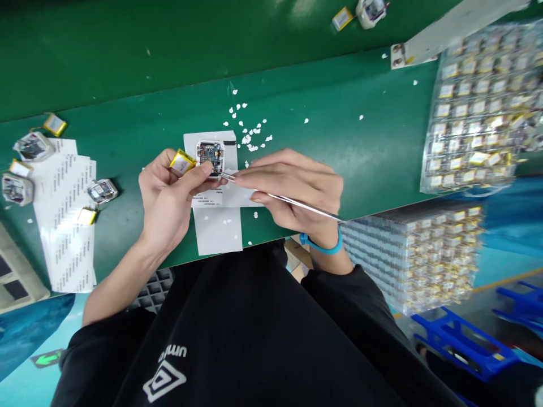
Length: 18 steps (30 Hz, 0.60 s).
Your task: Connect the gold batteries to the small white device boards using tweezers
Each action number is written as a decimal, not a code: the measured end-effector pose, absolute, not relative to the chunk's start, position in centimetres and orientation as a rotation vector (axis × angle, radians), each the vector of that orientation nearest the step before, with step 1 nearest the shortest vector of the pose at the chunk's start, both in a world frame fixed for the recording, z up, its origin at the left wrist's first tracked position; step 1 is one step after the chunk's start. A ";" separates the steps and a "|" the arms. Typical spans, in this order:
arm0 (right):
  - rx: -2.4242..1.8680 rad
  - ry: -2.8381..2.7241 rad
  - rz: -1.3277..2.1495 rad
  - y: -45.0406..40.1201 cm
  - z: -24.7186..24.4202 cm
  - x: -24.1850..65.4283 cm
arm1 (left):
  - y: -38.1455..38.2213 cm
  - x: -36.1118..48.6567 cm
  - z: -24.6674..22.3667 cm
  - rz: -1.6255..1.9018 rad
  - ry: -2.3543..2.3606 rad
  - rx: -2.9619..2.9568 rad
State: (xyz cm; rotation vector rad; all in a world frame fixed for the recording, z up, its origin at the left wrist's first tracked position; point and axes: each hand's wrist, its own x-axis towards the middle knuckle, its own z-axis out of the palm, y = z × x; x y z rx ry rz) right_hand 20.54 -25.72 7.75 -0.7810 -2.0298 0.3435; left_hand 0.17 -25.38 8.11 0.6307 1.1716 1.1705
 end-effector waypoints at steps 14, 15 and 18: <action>-0.763 -1.894 0.367 -26.1 7.1 20.6 | -24.9 -0.2 7.2 1.085 1.117 0.718; -0.775 -1.887 0.378 -26.2 7.0 20.6 | -24.0 -0.6 6.8 1.102 1.132 0.794; -0.827 -1.851 0.393 -26.6 6.6 20.7 | -19.0 -3.2 5.4 1.221 1.314 1.078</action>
